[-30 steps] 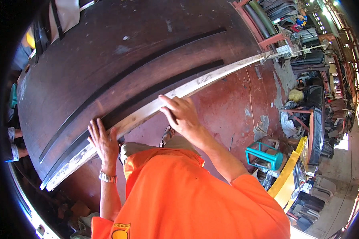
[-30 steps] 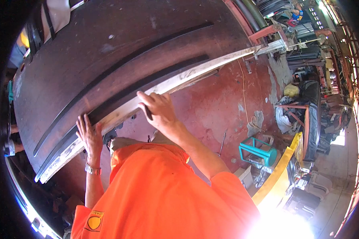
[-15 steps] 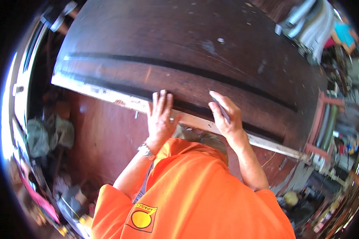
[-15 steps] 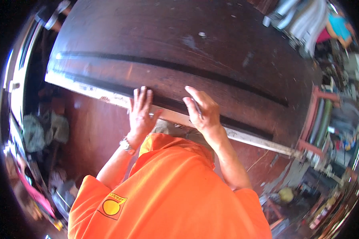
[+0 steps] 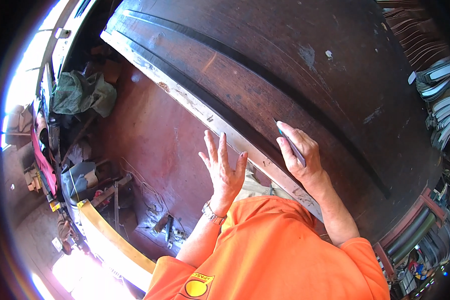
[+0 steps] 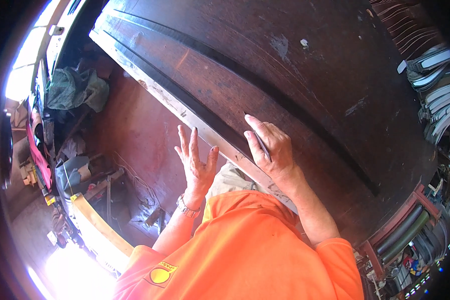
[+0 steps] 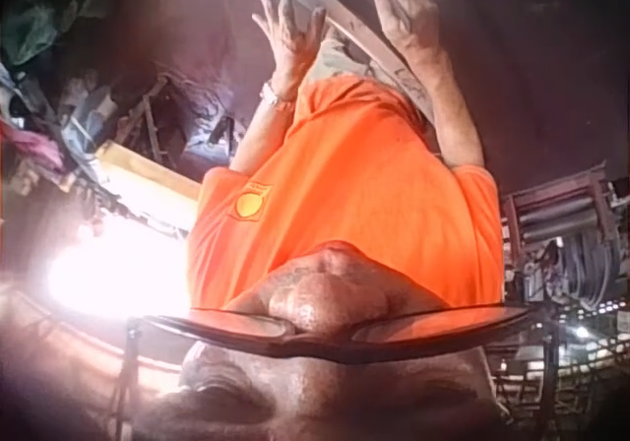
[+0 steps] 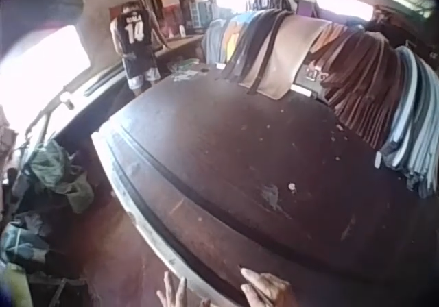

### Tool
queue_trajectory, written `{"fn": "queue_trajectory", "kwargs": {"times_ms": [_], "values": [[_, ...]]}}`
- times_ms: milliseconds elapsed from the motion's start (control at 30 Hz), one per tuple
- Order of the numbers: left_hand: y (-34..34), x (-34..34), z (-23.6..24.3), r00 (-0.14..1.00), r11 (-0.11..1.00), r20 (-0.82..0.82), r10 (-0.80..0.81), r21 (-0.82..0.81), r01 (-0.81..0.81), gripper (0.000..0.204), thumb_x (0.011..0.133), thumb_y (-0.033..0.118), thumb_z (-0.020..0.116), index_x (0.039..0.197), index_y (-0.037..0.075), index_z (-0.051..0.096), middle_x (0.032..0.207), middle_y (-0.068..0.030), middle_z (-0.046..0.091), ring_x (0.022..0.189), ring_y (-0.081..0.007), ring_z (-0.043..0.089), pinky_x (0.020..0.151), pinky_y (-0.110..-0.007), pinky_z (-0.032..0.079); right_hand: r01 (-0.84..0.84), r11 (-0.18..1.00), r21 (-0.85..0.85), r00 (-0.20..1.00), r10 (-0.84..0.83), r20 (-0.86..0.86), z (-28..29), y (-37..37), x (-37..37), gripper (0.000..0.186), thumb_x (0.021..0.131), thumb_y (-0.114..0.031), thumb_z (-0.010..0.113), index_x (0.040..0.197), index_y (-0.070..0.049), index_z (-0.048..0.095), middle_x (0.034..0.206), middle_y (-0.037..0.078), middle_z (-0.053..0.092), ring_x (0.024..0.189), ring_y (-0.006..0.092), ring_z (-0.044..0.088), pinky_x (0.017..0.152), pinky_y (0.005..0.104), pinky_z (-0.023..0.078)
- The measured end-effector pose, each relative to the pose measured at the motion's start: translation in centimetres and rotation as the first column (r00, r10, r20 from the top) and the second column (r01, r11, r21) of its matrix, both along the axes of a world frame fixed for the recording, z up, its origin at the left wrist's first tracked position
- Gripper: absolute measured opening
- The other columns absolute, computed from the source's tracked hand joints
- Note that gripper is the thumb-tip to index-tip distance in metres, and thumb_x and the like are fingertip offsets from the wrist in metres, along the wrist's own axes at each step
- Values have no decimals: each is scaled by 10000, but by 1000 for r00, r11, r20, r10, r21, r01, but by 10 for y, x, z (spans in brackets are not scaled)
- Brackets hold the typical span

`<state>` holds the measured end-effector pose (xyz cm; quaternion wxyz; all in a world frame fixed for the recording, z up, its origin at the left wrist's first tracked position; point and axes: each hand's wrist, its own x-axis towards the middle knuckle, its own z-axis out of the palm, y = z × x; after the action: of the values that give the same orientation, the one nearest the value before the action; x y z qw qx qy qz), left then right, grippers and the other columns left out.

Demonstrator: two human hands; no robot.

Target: Marking a leather strip using a template and then cutting it precisely with a utility knife.

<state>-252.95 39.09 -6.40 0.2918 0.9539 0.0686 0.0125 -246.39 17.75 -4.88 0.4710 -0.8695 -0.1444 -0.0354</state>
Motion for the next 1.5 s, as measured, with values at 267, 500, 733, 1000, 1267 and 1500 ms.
{"fn": "queue_trajectory", "kwargs": {"times_ms": [267, 500, 733, 1000, 1267, 1500], "values": [[-47, -16, -1, 975, 947, -175, 140, -263, -183, 914, 884, 267, 758, 1592, 105, 204, 1645, -270, 122, 1535, -404, 107, 1207, -578, 151, -36, 996, 76, 999, 34, 28, -11, -11, -2, 305, 939, -108, 639, 1217, 17, 622, 955, 207, 706, 842, 366, 701, 736, 430, 563], [-55, -14, -10, 980, 896, -177, 92, -414, -159, 891, 870, 226, 775, 1581, 109, 251, 1639, -243, 195, 1512, -388, 219, 1190, -432, 288, -56, 997, -50, 998, 56, -1, -7, -20, 2, 161, 936, -135, 646, 829, -56, 555, 728, 149, 631, 700, 352, 657, 604, 436, 529], [-91, -57, 7, 993, 996, -105, 58, -65, -65, 787, 849, 183, 768, 1530, 129, 376, 1615, -285, 215, 1505, -419, 225, 1193, -565, 210, -112, 993, 28, 992, 110, 57, -14, -35, 4, 193, 944, -141, 634, 790, -61, 550, 698, 145, 616, 666, 354, 649, 580, 432, 523], [-121, -91, 35, 797, 813, -192, -572, -7, 582, 458, 910, 249, 679, 1339, 108, 610, 1553, -94, 436, 1504, -277, 294, 1165, -719, -3, -142, 990, 19, 989, 141, 43, -18, -59, -5, 185, 938, -146, 649, 797, -58, 568, 701, 147, 630, 666, 354, 655, 577, 430, 532], [-134, -88, 40, 696, 722, -236, -678, -35, 691, 406, 907, 261, 669, 1288, 120, 659, 1528, -24, 477, 1501, -228, 301, 1151, -743, -26, -176, 983, 45, 982, 173, 69, -22, -62, -1, 181, 931, -154, 654, 801, -55, 577, 732, 156, 647, 693, 361, 665, 588, 423, 540], [-120, -76, 23, 806, 806, -157, -571, 76, 586, 420, 923, 278, 681, 1333, 193, 641, 1498, 20, 518, 1455, -166, 386, 1185, -683, -29, -158, 983, 92, 987, 156, 29, -14, -73, 2, 186, 946, -162, 646, 807, -55, 584, 733, 168, 642, 698, 370, 662, 585, 439, 529]]}}
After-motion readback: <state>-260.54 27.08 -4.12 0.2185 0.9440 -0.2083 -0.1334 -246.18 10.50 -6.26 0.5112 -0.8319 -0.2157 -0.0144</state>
